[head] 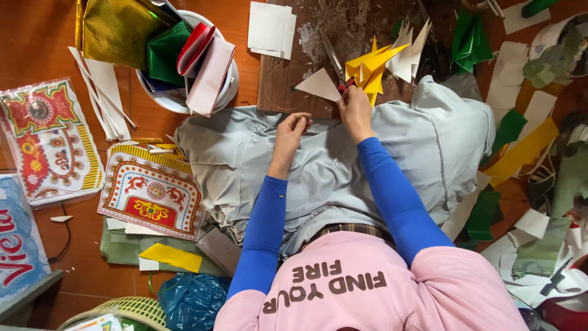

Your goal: Folding and cutting colored paper to create decorative paper shapes.

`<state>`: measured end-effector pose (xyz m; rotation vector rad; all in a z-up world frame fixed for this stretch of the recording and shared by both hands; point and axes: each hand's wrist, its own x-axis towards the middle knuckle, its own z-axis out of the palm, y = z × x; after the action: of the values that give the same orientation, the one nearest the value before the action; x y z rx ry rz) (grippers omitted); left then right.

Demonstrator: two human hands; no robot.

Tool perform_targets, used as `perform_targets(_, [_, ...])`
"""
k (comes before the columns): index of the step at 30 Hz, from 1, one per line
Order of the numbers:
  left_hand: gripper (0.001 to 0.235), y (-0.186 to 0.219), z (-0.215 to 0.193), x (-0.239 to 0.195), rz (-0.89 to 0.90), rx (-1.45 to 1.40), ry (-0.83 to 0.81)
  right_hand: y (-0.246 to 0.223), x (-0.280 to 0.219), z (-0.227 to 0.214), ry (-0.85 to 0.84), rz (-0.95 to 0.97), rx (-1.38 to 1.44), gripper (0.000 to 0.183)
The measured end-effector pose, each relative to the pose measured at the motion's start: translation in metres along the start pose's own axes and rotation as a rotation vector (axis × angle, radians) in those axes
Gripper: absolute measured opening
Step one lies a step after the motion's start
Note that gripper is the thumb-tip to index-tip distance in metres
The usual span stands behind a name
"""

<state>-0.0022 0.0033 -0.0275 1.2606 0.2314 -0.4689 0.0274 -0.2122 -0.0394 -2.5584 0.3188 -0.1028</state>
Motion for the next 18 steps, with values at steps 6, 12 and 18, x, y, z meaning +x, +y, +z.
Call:
perform_targets(6, [0.031,0.043,0.025,-0.021,0.536,0.906,0.26,-0.001,-0.004,0.002,0.076,-0.199,0.231,0.014])
perform_targets(12, [0.013,0.067,0.038,-0.034,0.748,1.169,0.359,-0.076,-0.026,-0.081,-0.171,-0.494,0.267,0.01])
perform_targets(18, [0.01,0.049,0.033,-0.035,0.326,0.26,0.257,-0.082,-0.043,-0.116,-0.284,-0.325,0.713,0.039])
